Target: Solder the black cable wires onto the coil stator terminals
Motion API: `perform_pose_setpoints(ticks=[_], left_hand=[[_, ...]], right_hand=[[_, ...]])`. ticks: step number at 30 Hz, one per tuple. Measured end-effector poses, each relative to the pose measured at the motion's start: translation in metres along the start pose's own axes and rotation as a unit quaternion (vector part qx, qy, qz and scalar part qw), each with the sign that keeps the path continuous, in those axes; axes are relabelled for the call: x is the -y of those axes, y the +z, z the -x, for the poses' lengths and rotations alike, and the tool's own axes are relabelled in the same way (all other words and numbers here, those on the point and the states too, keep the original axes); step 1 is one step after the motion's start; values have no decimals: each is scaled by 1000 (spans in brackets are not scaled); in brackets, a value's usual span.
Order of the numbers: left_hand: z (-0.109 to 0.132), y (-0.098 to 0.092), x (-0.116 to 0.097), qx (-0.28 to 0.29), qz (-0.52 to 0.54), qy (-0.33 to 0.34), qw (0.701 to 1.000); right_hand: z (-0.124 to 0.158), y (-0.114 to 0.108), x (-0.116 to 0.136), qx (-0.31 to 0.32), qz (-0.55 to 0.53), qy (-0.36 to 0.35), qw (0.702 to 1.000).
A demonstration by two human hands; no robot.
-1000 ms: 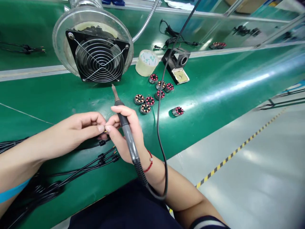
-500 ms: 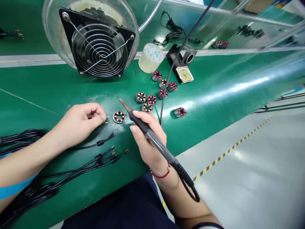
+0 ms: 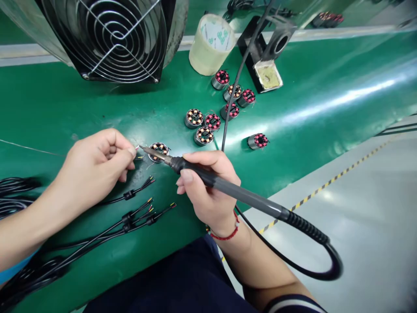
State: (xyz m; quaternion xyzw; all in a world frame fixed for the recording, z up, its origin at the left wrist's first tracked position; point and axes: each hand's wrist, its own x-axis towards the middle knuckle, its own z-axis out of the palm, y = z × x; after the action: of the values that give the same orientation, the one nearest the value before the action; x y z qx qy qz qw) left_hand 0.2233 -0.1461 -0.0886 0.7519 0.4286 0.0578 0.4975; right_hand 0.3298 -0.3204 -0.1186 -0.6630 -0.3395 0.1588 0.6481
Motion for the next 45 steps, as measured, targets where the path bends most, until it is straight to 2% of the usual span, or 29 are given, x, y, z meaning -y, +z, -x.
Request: perform_pose_setpoints(ticks=[5,14,24,27,31,35,39,45], left_hand=[[1,1,-1,-13,-15,1,1000],[2,1,-1,-28,-16,6,999],[2,1,-1,-28,-10,-10,999],[1,1,-1,-31,-14,-2,999],[1,1,-1,-26,-20,17,999],[1,1,-1,-25,-29,12,999],[0,0,-1,-22,-34,5,999],[0,-2,1,-9,-40,-4,999]], right_hand=[[-3,3,3,15,-33,-3,999],[-2,2,1,20,-33,38,999],[-5,2,2,0,-16,9,1000],[-10,3,2,33,-6,-1,999],[-26,7,8,129,-30,6,991],[-50,16,11,199,72,15,977],[-62,30,-5,190,117,2,975],[-58,42,-27,186,126,-9,974]])
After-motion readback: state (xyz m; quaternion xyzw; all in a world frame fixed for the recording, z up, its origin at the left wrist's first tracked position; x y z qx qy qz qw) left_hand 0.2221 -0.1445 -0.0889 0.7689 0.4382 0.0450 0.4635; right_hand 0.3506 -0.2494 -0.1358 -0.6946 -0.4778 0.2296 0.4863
